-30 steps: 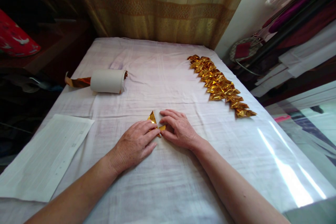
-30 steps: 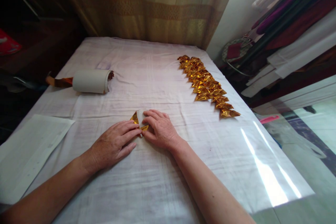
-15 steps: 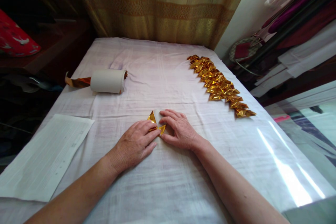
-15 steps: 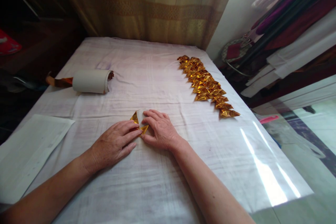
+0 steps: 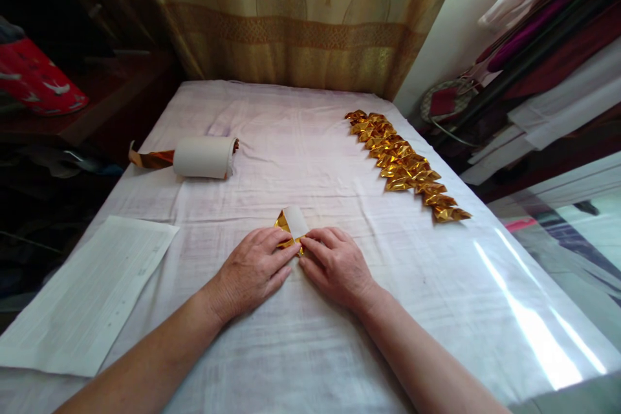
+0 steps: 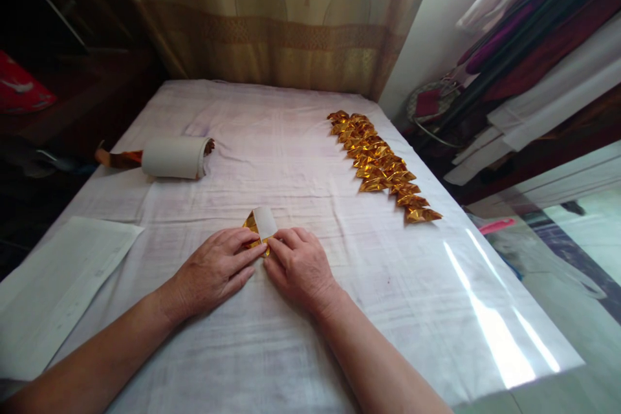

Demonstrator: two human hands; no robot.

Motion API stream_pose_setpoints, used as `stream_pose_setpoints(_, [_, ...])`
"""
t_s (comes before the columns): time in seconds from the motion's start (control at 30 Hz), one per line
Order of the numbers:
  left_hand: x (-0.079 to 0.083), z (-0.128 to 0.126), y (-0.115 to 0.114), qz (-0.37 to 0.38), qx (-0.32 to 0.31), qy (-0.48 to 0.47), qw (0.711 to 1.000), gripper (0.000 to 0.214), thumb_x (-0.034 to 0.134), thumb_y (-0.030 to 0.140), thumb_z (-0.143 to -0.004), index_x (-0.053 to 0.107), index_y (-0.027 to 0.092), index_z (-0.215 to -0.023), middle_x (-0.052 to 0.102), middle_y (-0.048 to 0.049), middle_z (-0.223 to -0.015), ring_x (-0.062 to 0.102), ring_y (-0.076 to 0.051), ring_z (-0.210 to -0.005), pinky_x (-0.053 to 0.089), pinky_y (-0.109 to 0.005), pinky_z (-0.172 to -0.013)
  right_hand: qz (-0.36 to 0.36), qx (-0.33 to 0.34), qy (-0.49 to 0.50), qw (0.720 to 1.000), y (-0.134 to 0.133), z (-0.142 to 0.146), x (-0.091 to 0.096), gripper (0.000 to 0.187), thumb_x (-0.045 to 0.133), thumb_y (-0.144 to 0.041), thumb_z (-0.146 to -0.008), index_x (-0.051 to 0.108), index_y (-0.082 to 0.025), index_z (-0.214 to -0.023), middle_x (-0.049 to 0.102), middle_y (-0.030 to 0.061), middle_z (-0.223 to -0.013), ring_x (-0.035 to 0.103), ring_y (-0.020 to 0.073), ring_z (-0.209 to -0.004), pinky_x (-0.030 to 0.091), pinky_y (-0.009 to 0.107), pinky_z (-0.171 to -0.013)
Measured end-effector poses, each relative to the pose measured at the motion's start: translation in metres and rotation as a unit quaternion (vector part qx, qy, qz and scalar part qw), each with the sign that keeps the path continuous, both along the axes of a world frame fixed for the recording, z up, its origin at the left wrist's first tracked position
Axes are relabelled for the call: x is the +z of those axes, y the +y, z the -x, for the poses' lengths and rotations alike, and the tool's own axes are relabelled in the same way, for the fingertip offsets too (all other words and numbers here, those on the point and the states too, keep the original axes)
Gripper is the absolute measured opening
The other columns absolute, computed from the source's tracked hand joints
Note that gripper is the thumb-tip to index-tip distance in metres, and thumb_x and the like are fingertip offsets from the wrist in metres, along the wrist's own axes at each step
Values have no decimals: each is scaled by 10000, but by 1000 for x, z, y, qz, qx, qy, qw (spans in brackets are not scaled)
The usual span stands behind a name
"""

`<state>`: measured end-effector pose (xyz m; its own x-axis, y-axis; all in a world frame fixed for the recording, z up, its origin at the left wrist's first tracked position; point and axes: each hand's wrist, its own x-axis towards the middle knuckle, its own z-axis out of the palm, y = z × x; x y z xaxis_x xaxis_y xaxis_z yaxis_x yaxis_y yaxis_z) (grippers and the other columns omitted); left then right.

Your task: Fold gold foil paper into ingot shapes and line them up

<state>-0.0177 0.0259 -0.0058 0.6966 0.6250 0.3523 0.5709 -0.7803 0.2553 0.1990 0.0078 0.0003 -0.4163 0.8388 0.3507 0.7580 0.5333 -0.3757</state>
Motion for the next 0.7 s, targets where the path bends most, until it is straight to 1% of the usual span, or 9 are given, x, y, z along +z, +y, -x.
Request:
stream_pose_setpoints(0.07, [0,0,0,-9,0,5,1000,360,552,253,-918,630,231,-1269,624,-93,-1213,553,-258,-1162,470,-456,-1033,2,-1,-22,1000,-2,2,0,201,585,-283,-909,694,-219,-1065,702,88,-1088,607,255,-1006,493,419,-894])
stream_pose_setpoints(0.17, [1,0,0,-13,-1,20,1000,344,546,250,-923,634,231,-1255,622,-95,-1219,552,-265,-1160,471,-462,-1019,-1,-5,-49,999,-5,3,-2,227,553,-290,-937,688,-210,-1102,704,83,-1162,602,271,-1059,479,437,-892])
stream_pose_setpoints(0.3, [3,-1,0,-7,-6,24,1000,339,561,254,-916,627,224,-1248,631,-96,-1208,563,-267,-1144,470,-472,-1008,-5,-16,-73,997,-13,0,-7,324,541,-312,-950,642,-204,-1238,651,88,-1308,567,307,-1172,452,461,-915])
stream_pose_setpoints(0.4, [3,-1,0,6,-5,13,1000,353,569,225,-900,589,209,-1252,634,-91,-1221,570,-256,-1149,460,-467,-1027,4,-11,-79,997,-18,-2,-9,371,554,-317,-939,615,-222,-1292,620,92,-1354,540,317,-1236,445,470,-931])
stream_pose_setpoints(0.5, [0,0,-1,6,9,-18,1000,378,577,207,-877,529,176,-1251,640,-109,-1216,586,-253,-1136,472,-461,-1020,8,-5,-77,997,-19,-3,-8,377,559,-325,-937,616,-229,-1297,617,100,-1357,534,326,-1258,449,481,-934])
stream_pose_setpoints(0.57, [-1,1,-1,0,17,-46,999,353,568,190,-881,508,166,-1228,658,-109,-1171,607,-238,-1103,495,-438,-994,5,-3,-70,998,-19,-3,-8,361,562,-329,-938,631,-239,-1281,623,98,-1350,531,327,-1265,455,484,-939])
stream_pose_setpoints(0.63, [-2,3,1,-3,17,-70,997,268,540,166,-905,518,174,-1173,671,-98,-1153,619,-213,-1097,506,-403,-985,-1,3,-60,998,-18,-4,-8,342,572,-323,-936,647,-247,-1261,629,91,-1343,531,322,-1270,462,481,-955])
stream_pose_setpoints(0.7, [-4,5,5,-15,26,-82,996,179,500,155,-934,548,186,-1103,669,-95,-1188,612,-200,-1136,500,-386,-997,-8,13,-49,999,-17,-7,-10,316,586,-308,-930,668,-244,-1229,632,86,-1339,533,314,-1271,467,478,-982])
